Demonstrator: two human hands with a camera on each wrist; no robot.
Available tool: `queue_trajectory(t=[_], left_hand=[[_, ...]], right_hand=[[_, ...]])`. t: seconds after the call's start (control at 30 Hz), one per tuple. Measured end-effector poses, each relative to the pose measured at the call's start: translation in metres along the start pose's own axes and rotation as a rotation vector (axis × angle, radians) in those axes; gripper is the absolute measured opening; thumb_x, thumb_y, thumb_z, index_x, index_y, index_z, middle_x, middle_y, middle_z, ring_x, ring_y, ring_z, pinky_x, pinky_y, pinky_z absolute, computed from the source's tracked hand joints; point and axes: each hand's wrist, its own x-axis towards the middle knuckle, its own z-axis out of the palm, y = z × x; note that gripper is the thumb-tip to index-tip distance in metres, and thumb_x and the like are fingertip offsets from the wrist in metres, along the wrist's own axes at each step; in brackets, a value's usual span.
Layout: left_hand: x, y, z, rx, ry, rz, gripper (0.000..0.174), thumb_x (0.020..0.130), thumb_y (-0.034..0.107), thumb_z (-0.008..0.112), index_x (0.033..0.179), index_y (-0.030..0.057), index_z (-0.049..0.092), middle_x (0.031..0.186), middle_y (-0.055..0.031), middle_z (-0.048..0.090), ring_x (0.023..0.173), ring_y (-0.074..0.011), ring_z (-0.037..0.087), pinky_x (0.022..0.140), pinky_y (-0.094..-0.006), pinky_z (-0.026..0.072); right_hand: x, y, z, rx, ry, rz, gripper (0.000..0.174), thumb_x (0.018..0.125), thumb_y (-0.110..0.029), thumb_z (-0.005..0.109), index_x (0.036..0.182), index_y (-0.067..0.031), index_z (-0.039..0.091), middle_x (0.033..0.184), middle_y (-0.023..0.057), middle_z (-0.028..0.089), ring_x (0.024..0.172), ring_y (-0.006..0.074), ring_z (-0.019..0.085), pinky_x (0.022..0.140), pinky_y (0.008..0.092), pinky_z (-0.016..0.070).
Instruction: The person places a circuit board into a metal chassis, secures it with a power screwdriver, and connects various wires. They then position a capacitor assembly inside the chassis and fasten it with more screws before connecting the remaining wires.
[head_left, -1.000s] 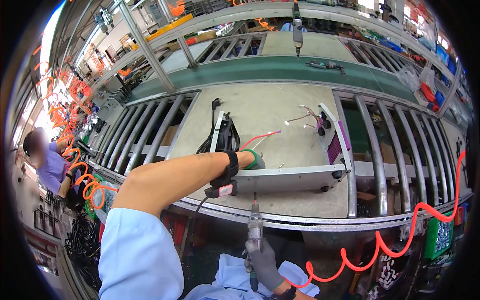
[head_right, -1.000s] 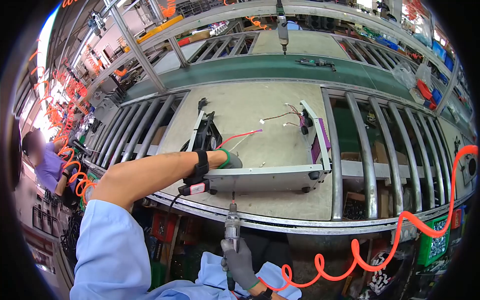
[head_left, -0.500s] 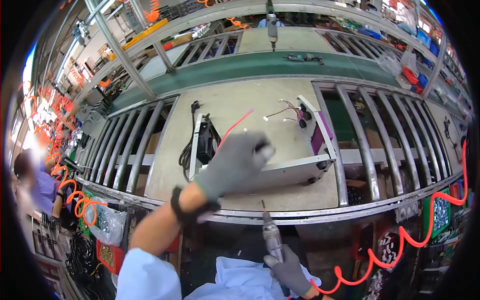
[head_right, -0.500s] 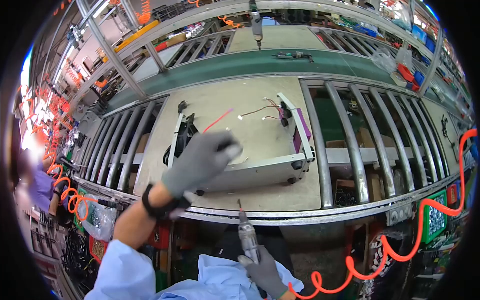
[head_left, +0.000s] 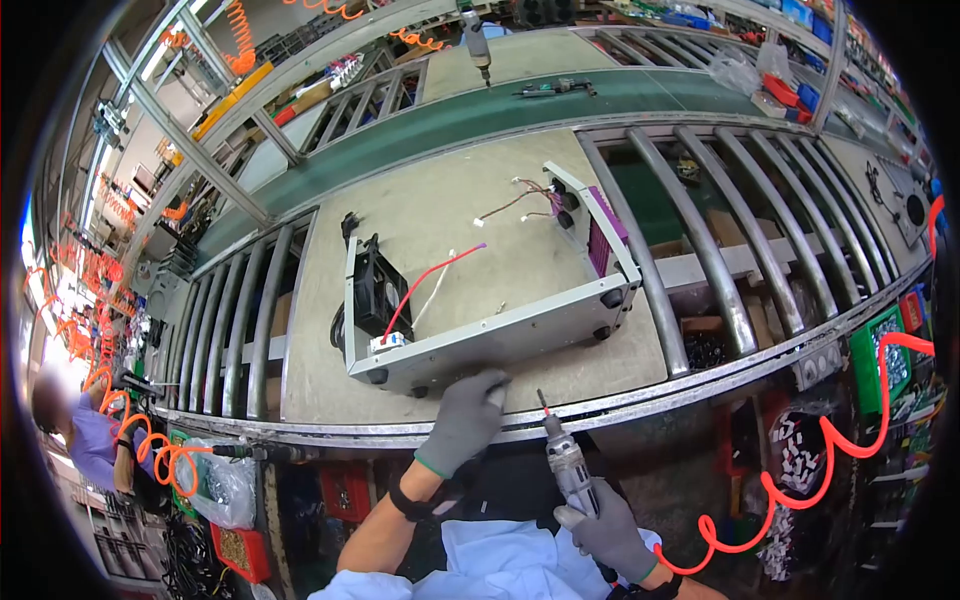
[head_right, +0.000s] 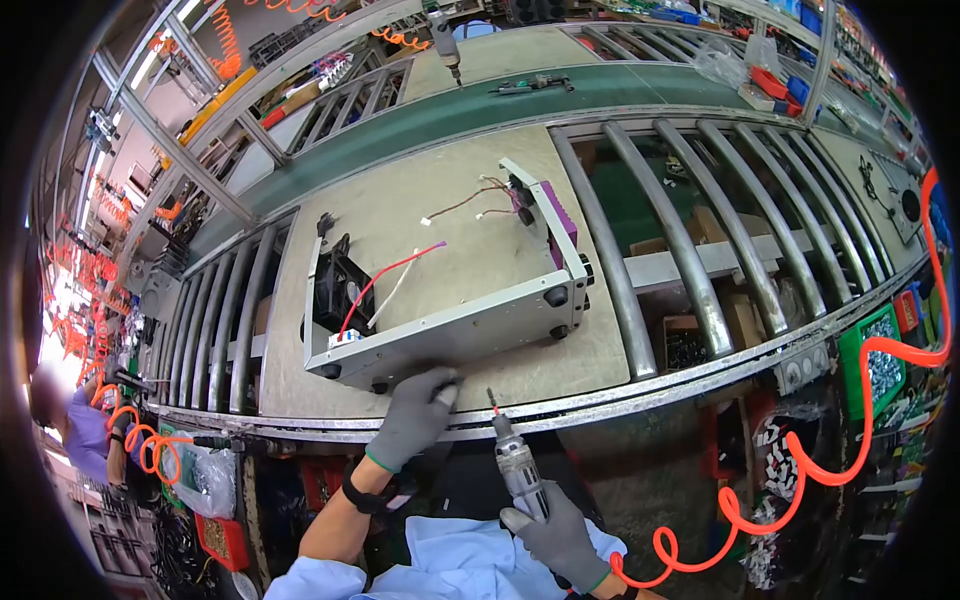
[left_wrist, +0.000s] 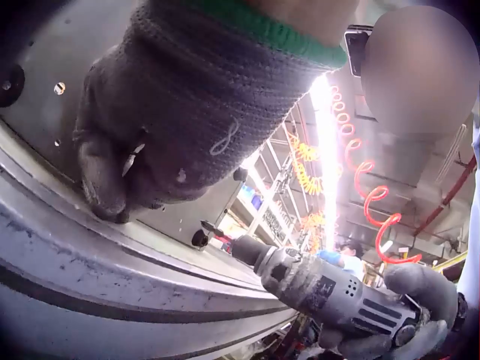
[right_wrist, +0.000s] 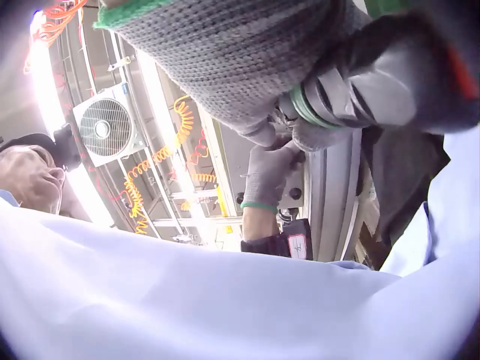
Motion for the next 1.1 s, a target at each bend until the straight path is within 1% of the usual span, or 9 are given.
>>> queue_trajectory(t=[0.03, 0.23, 0.43, 0.53, 0.63, 0.83, 0.93, 1.03, 1.1], left_hand=[[-0.002, 0.012, -0.006, -0.235, -0.095, -0.193, 0.015, 0.097, 0.014, 0.066, 0.105, 0.0023, 0.070, 0.084, -0.0085, 0.070, 0.070, -0.0168, 0.067, 0.061, -0.0316, 0.0544], [-0.005, 0.000, -0.012, -0.637, -0.198, -0.363, 0.022, 0.102, 0.019, 0.063, 0.109, -0.0016, 0.068, 0.083, -0.0046, 0.067, 0.066, -0.0089, 0.063, 0.058, -0.0215, 0.0505], [-0.010, -0.006, -0.017, -0.628, -0.284, -0.383, 0.024, 0.102, 0.022, 0.063, 0.106, -0.0010, 0.066, 0.084, -0.0055, 0.068, 0.066, -0.0081, 0.061, 0.058, -0.0216, 0.0492], [-0.017, -0.023, -0.017, -0.724, -0.326, -0.285, 0.024, 0.101, 0.021, 0.064, 0.105, -0.0021, 0.066, 0.083, -0.0069, 0.068, 0.064, -0.0088, 0.060, 0.058, -0.0224, 0.0488], [-0.024, -0.031, -0.020, -0.761, -0.363, -0.308, 0.024, 0.101, 0.020, 0.063, 0.105, -0.0032, 0.066, 0.084, -0.0083, 0.069, 0.064, -0.0095, 0.060, 0.059, -0.0231, 0.0488], [-0.027, -0.022, -0.019, -0.648, -0.305, -0.381, 0.023, 0.100, 0.019, 0.063, 0.105, -0.0037, 0.066, 0.086, -0.0080, 0.068, 0.064, -0.0091, 0.059, 0.058, -0.0224, 0.0476], [-0.025, -0.022, -0.021, -0.696, -0.357, -0.377, 0.025, 0.100, 0.021, 0.064, 0.105, -0.0031, 0.067, 0.085, -0.0071, 0.068, 0.064, -0.0090, 0.059, 0.058, -0.0223, 0.0473], [-0.024, -0.040, -0.009, -1.053, -0.403, -0.217, 0.027, 0.101, 0.023, 0.065, 0.106, -0.0031, 0.066, 0.084, -0.0068, 0.068, 0.065, -0.0093, 0.062, 0.058, -0.0223, 0.0473], [-0.024, -0.035, -0.002, -0.976, -0.290, -0.318, 0.029, 0.101, 0.026, 0.065, 0.108, -0.0018, 0.066, 0.087, -0.0069, 0.068, 0.068, -0.0092, 0.064, 0.058, -0.0223, 0.0474]], right_hand=[[0.000, 0.003, 0.001, -0.015, -0.018, -0.004, 0.046, 0.087, -0.032, 0.079, 0.116, -0.0032, 0.056, 0.080, 0.0051, 0.060, 0.061, 0.0102, 0.058, 0.054, 0.0288, 0.0492], [0.003, 0.011, 0.009, -0.165, -0.043, -0.102, 0.060, 0.087, -0.039, 0.079, 0.128, -0.0021, 0.055, 0.096, 0.0115, 0.068, 0.085, 0.0190, 0.065, 0.078, 0.0350, 0.0522], [0.001, 0.002, 0.006, -0.240, -0.091, -0.060, 0.055, 0.087, -0.038, 0.079, 0.120, -0.0013, 0.056, 0.093, 0.0105, 0.067, 0.083, 0.0187, 0.066, 0.074, 0.0346, 0.0525], [-0.003, -0.014, -0.005, 0.025, -0.270, 0.190, 0.047, 0.085, -0.032, 0.080, 0.115, -0.0041, 0.057, 0.079, 0.0042, 0.061, 0.058, 0.0089, 0.057, 0.051, 0.0268, 0.0483], [-0.003, -0.014, -0.011, 0.033, -0.344, 0.250, 0.044, 0.086, -0.032, 0.079, 0.114, -0.0054, 0.057, 0.076, 0.0036, 0.060, 0.056, 0.0095, 0.057, 0.051, 0.0269, 0.0480], [0.004, 0.009, -0.001, -0.304, -0.134, -0.196, 0.039, 0.089, -0.028, 0.077, 0.113, -0.0052, 0.056, 0.070, 0.0035, 0.059, 0.054, 0.0094, 0.056, 0.049, 0.0266, 0.0473], [0.002, -0.013, -0.012, -0.058, -0.302, 0.154, 0.043, 0.086, -0.030, 0.080, 0.114, -0.0057, 0.057, 0.073, 0.0037, 0.060, 0.054, 0.0092, 0.057, 0.048, 0.0272, 0.0473], [0.005, -0.008, -0.017, 0.085, -0.376, 0.217, 0.044, 0.085, -0.030, 0.080, 0.113, -0.0052, 0.057, 0.074, 0.0039, 0.060, 0.054, 0.0090, 0.057, 0.047, 0.0277, 0.0468], [0.004, -0.005, -0.004, -0.079, -0.199, 0.023, 0.042, 0.086, -0.028, 0.079, 0.112, -0.0039, 0.057, 0.072, 0.0039, 0.059, 0.053, 0.0091, 0.057, 0.047, 0.0276, 0.0463]])
